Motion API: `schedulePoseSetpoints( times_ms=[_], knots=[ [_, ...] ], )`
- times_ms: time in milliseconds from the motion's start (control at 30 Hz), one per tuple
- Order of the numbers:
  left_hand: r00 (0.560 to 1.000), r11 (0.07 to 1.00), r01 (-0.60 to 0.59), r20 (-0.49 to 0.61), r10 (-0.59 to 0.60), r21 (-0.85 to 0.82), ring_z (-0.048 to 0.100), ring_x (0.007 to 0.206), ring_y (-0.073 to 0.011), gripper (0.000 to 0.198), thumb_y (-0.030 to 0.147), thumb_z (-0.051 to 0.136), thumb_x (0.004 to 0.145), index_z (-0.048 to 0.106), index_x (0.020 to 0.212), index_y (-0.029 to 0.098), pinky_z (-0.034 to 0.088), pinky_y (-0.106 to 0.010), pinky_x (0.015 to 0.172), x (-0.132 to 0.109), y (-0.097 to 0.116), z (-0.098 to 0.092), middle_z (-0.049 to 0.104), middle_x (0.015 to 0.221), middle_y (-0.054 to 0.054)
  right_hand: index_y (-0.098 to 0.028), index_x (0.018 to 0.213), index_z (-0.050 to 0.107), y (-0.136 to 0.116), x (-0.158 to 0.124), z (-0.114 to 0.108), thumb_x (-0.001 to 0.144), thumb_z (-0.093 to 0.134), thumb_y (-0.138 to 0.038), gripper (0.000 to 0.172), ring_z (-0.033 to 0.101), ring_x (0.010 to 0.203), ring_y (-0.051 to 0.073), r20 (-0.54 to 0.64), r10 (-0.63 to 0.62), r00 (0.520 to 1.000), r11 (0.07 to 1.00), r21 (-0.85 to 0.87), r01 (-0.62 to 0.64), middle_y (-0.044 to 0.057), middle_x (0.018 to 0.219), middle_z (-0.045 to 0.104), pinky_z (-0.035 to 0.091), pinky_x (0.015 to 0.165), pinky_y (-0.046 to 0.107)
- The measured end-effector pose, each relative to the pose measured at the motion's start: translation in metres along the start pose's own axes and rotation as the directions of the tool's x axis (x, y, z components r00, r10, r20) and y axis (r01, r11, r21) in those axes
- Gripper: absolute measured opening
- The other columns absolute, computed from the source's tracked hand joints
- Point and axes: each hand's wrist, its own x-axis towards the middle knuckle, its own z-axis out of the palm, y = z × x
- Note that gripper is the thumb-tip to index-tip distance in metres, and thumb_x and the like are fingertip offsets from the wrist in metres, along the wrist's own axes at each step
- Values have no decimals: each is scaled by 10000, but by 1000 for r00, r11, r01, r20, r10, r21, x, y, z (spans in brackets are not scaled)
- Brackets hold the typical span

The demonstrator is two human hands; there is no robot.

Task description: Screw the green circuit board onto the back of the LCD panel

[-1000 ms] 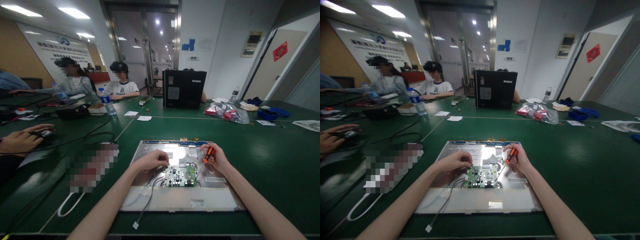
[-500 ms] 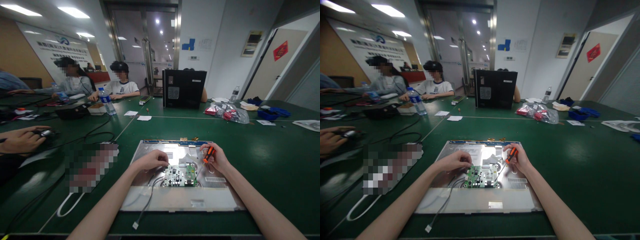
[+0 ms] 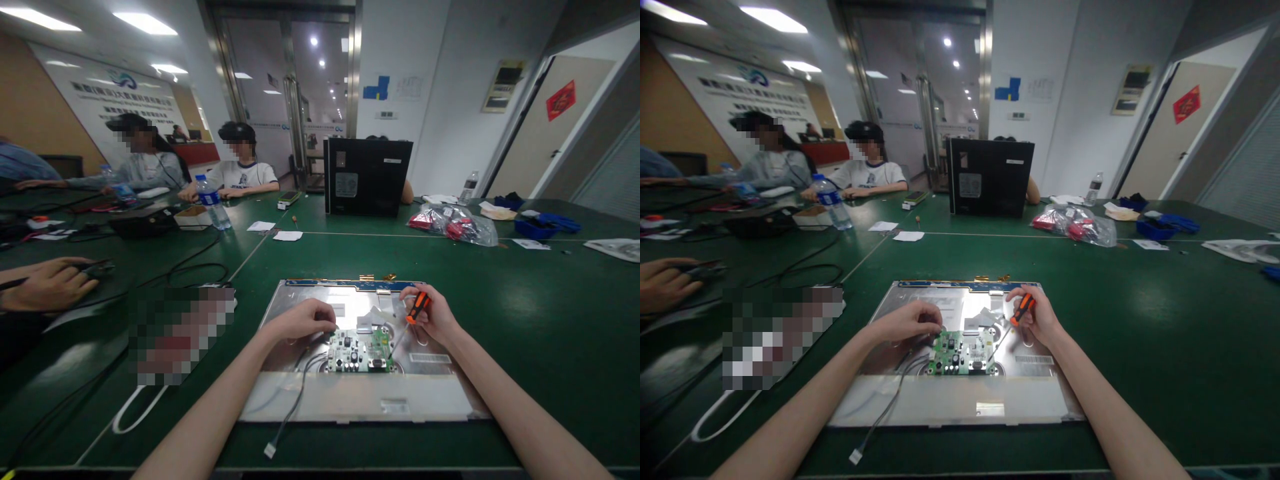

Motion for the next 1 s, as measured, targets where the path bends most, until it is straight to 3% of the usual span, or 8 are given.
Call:
schedulePoseSetpoints(
  times_ms=[367,633,733,867,1000],
  knots=[
    [1000,1000,18,5,-18,-2,557,668,-140,118,251,631,720,663,785,158,411,-240,608,-4,11,-3,631,726,-3,-142,662,650,-2,-2,3,731,551,-458,339,171,311,37,-22,-34,999,999,-28,33,-82,341,299,165,302,164],
    [1000,998,10,-16,-11,-59,569,643,-131,122,242,646,709,692,782,155,420,-224,595,-3,7,-2,654,707,-4,-172,609,599,-17,-4,10,701,608,-460,303,242,328,44,-127,-190,974,982,-16,189,-80,370,320,200,317,175],
    [1000,998,-11,-26,10,-60,577,649,-133,120,243,659,709,705,782,160,425,-224,605,-2,5,-3,667,715,-9,-186,622,566,-29,-6,27,677,676,-454,294,286,361,49,-135,-254,958,967,-45,250,-76,417,368,206,324,175],
    [999,997,-22,-35,20,-67,595,676,-143,133,268,663,721,714,786,164,439,-231,636,-2,3,-3,677,731,-15,-193,694,564,-36,-5,65,578,796,-313,286,348,405,42,-115,-321,940,947,-59,317,-82,511,444,260,350,164],
    [999,998,-3,-51,0,-64,593,666,-138,125,265,662,720,715,769,163,441,-233,648,-2,5,-2,676,723,-11,-196,680,530,-23,4,89,581,794,-387,341,340,385,36,-188,-326,926,931,107,350,-97,486,417,260,341,162]
  ],
)
